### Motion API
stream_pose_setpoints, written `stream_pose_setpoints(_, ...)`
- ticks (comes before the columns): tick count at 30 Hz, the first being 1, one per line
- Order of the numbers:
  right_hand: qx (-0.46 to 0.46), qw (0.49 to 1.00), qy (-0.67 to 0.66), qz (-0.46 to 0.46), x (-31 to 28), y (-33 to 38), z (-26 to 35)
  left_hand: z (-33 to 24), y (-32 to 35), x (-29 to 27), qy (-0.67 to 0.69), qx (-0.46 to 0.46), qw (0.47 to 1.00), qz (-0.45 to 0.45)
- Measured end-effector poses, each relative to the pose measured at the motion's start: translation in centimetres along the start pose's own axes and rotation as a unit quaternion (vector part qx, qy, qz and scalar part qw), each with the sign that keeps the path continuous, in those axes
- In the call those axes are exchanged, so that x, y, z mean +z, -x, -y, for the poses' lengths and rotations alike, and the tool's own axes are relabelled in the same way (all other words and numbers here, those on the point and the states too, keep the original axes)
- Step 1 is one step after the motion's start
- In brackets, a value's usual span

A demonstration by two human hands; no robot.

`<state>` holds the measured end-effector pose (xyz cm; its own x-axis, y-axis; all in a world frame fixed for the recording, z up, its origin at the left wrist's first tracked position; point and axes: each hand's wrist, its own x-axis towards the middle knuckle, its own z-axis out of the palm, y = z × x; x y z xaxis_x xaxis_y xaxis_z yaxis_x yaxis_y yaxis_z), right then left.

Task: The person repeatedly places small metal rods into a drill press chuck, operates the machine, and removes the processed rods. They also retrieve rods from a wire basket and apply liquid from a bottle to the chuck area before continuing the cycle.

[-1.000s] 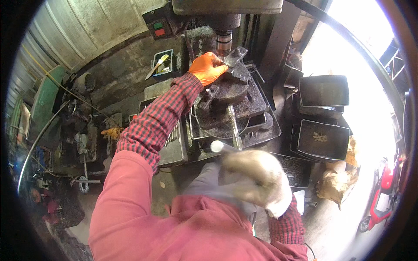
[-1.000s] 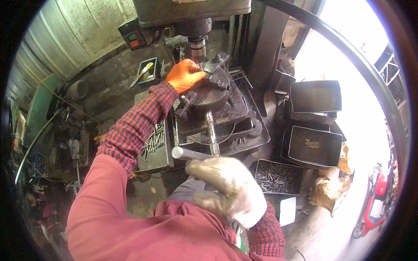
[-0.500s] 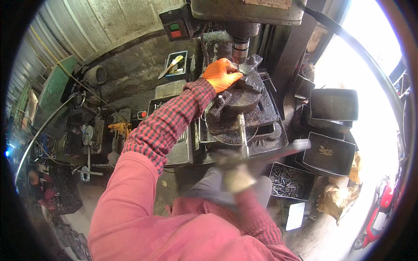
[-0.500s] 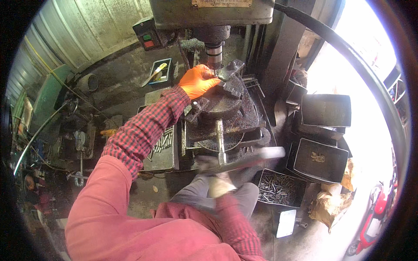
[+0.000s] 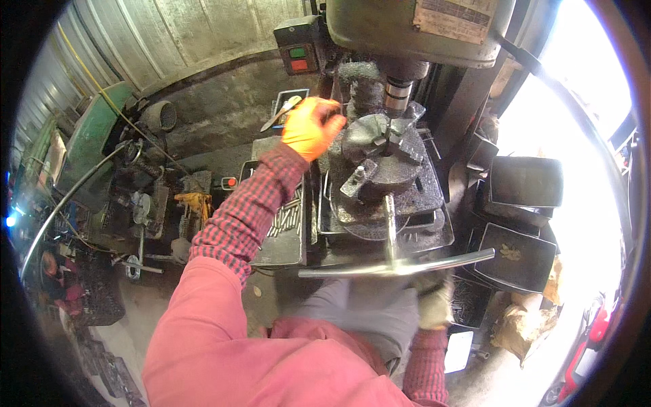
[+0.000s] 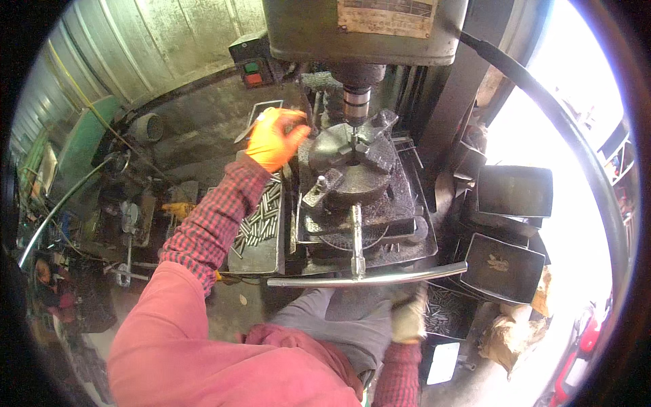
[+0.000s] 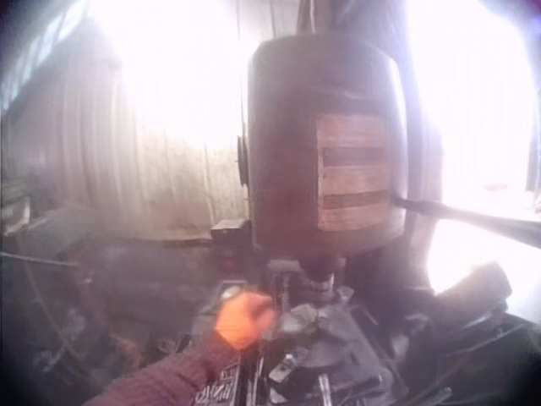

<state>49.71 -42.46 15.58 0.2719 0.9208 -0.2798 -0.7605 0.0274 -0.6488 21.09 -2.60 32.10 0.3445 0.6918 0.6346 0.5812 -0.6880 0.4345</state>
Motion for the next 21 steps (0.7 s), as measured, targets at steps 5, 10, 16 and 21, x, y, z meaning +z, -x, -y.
stream_pose_setpoints(5,-0.147,0.976,-0.049,-0.156,-1.5,4.8,7.1,8.9,2.1,-5.0,-0.195,-0.173,0.963,-0.063)
stream_pose_setpoints(10,-0.208,0.963,0.013,-0.169,-1.8,8.4,7.7,13.0,4.5,-4.7,-0.200,-0.261,0.939,0.099)
stream_pose_setpoints(16,-0.190,0.966,0.037,-0.170,0.2,9.1,5.2,15.3,6.1,-4.2,-0.022,-0.277,0.961,-0.009)
stream_pose_setpoints(21,-0.162,0.964,-0.002,-0.212,1.1,10.9,4.6,15.8,4.9,-5.0,-0.094,-0.172,0.976,-0.096)
